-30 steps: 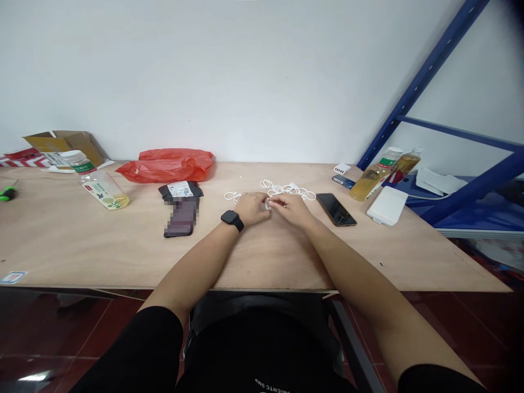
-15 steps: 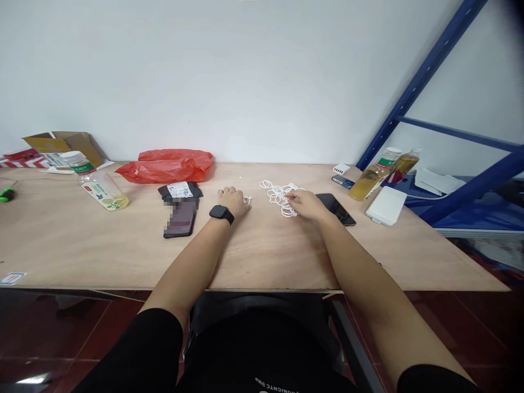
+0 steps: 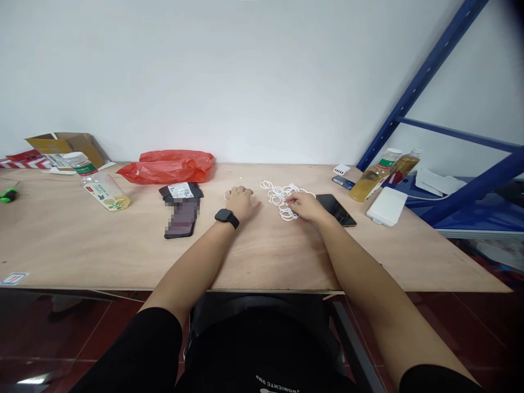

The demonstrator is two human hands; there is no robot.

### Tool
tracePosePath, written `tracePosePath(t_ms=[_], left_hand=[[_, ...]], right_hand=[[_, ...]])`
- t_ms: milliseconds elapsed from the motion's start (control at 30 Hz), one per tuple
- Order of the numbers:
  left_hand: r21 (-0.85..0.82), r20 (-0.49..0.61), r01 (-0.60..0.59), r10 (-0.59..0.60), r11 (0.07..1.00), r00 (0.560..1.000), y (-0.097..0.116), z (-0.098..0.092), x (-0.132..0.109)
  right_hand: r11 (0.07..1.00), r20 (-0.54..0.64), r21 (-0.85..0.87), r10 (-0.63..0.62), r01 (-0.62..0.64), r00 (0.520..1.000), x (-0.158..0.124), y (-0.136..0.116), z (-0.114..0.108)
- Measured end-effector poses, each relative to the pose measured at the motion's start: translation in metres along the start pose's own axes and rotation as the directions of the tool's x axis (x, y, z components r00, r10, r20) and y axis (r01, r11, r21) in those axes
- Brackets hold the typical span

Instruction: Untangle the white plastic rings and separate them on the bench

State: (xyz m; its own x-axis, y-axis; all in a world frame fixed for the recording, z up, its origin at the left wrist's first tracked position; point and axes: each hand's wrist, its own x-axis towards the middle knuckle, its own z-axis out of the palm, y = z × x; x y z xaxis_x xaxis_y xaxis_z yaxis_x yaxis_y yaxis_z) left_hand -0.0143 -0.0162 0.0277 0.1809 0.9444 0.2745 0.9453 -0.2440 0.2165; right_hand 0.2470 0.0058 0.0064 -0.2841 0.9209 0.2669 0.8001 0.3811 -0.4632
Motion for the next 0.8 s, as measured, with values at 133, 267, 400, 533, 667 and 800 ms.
tracePosePath(t_ms=[133, 267, 400, 533, 667, 800], left_hand=[[-0.162, 0.003, -0.159, 0.161, 0.974, 0.987, 0.019, 0.011, -0.004], [-0.225, 0.002, -0.258, 0.265, 0.939, 0.964, 0.027, 0.021, -0.005], [-0.238, 0.027, -0.272, 0.286, 0.932, 0.958, 0.027, 0.025, -0.005], [-0.201, 0.06, -0.302, 0.319, 0.932, 0.946, 0.024, 0.024, -0.006], [-0.187, 0.069, -0.318, 0.335, 0.93, 0.94, 0.024, 0.024, -0.006], [-0.214, 0.039, -0.313, 0.328, 0.925, 0.944, 0.025, 0.025, -0.006]], right_hand=[[0.996, -0.078, 0.091, -0.006, 0.013, 0.997, -0.002, -0.012, -0.001], [0.985, -0.126, 0.162, -0.034, 0.054, 0.991, -0.003, -0.019, -0.001], [0.99, -0.151, 0.1, -0.081, 0.097, 0.985, -0.002, -0.016, -0.002], [0.997, -0.023, -0.001, -0.08, 0.08, 0.997, -0.003, -0.006, -0.003], [0.992, 0.096, -0.083, -0.084, 0.092, 0.992, -0.003, -0.002, -0.004], [0.988, 0.041, -0.107, -0.104, 0.108, 0.994, -0.003, -0.005, -0.007]])
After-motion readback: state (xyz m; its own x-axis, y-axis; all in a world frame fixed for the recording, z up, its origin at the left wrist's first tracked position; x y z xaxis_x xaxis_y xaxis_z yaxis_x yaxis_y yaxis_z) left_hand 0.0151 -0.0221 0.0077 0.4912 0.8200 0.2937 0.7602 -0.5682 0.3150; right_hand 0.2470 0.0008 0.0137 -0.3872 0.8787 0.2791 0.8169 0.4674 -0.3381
